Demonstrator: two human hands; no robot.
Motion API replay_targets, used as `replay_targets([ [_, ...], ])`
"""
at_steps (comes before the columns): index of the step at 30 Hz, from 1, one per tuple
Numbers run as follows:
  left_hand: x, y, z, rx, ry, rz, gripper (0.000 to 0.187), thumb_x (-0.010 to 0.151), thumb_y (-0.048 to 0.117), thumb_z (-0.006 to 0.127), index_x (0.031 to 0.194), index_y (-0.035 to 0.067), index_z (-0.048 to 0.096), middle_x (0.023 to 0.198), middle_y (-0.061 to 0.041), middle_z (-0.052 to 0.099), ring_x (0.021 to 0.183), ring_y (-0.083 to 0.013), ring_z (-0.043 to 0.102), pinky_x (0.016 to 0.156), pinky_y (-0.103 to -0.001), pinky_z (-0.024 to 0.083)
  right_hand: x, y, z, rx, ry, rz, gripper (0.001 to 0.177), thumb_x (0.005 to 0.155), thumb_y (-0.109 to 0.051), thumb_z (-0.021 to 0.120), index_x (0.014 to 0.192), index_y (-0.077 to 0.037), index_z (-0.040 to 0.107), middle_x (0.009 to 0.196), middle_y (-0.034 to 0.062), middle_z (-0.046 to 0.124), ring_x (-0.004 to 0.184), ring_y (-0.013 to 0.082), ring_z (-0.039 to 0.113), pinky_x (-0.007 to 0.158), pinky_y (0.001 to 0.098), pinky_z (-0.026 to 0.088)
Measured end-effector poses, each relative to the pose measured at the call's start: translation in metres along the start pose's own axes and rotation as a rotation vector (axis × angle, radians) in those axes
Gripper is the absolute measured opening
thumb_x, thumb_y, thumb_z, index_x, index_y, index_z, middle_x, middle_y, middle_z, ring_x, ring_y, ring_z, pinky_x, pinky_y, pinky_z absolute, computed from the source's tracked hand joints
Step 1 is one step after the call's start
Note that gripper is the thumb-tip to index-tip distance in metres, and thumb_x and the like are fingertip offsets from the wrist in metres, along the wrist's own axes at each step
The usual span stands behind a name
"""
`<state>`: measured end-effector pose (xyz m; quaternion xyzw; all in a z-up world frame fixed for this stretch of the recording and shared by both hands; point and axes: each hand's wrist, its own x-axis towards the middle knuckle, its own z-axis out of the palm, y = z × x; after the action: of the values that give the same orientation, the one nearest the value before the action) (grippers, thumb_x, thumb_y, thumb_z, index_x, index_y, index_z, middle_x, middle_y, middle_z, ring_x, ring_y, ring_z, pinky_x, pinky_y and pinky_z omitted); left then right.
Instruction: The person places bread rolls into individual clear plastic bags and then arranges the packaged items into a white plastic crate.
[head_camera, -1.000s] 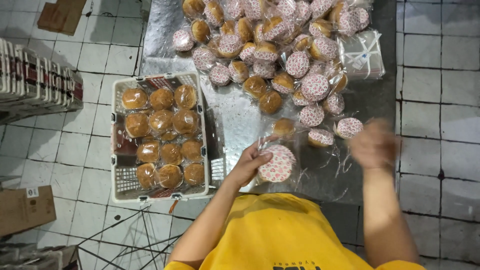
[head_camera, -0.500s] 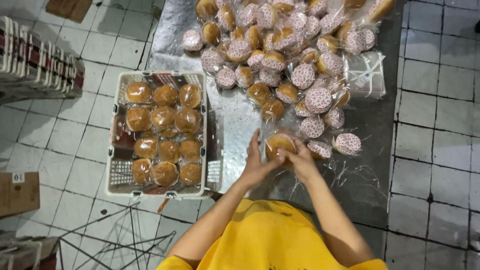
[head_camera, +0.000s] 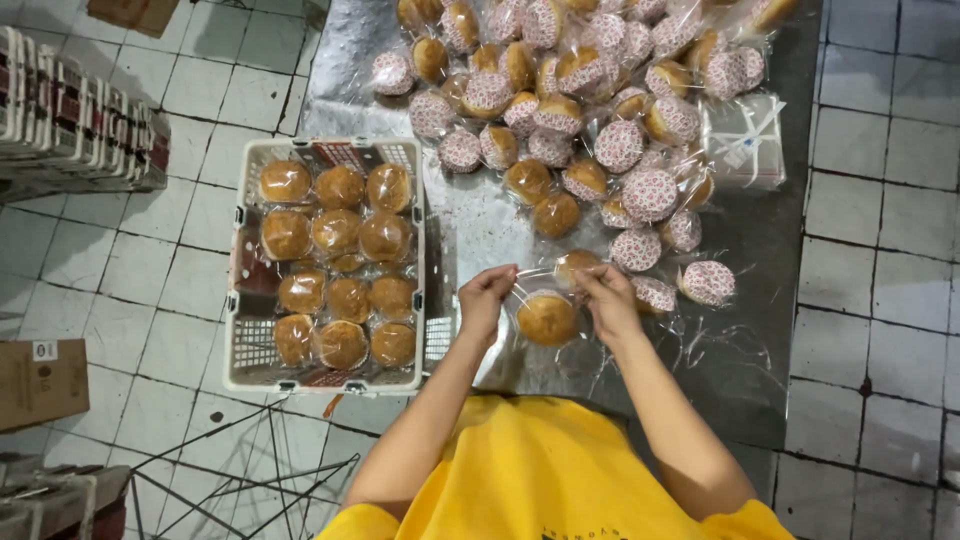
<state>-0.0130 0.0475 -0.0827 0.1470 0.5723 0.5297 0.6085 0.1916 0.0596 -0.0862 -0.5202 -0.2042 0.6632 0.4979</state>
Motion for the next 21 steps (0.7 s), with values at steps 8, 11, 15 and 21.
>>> replay_targets([
  [8, 0.053, -0.14, -0.073, 0.136, 0.384, -0.506, 0.049, 0.072, 0.012, 0.081, 0.106, -0.017, 0.06, 0.085, -0.034, 0.068, 0.069, -0.0464, 0.073, 0.051, -0.059, 0.065, 0.031, 0.174, -0.061, -0.129, 0.245, 0.557, 0.011, 0.079, -0.012, 0.077, 0.082, -0.011, 0.067, 0.07, -0.0045, 0.062, 0.056, 0.0086, 0.067, 0.043, 0.0162, 0.044],
  [11, 0.041, -0.135, -0.072, 0.157, 0.253, -0.482, 0.048, 0.08, 0.018, 0.082, 0.117, -0.008, 0.066, 0.098, -0.029, 0.068, 0.081, -0.0401, 0.074, 0.057, -0.055, 0.064, 0.021, 0.177, -0.066, 0.021, 0.259, 0.642, 0.02, 0.078, -0.014, 0.08, 0.091, -0.009, 0.066, 0.079, -0.0021, 0.06, 0.065, 0.0153, 0.066, 0.052, 0.0199, 0.048],
  [15, 0.051, -0.115, -0.071, -0.163, 0.163, -0.42, 0.039, 0.086, 0.006, 0.073, 0.124, -0.003, 0.065, 0.102, -0.027, 0.063, 0.087, -0.0389, 0.072, 0.07, -0.046, 0.067, -0.006, 0.087, -0.006, -0.162, 0.191, 0.503, 0.029, 0.079, -0.028, 0.088, 0.088, -0.012, 0.064, 0.066, 0.0015, 0.056, 0.053, 0.0189, 0.065, 0.045, 0.0257, 0.053],
  [21, 0.009, 0.027, -0.11, -0.626, -0.256, -0.345, 0.029, 0.09, -0.008, 0.062, 0.118, 0.001, 0.065, 0.094, -0.019, 0.07, 0.084, -0.0269, 0.076, 0.074, -0.033, 0.069, -0.038, 0.01, 0.165, -0.566, -0.524, -0.516, 0.112, 0.052, -0.037, 0.098, 0.135, -0.012, 0.026, 0.131, 0.0088, 0.047, 0.13, 0.0214, 0.045, 0.118, 0.0377, 0.036],
])
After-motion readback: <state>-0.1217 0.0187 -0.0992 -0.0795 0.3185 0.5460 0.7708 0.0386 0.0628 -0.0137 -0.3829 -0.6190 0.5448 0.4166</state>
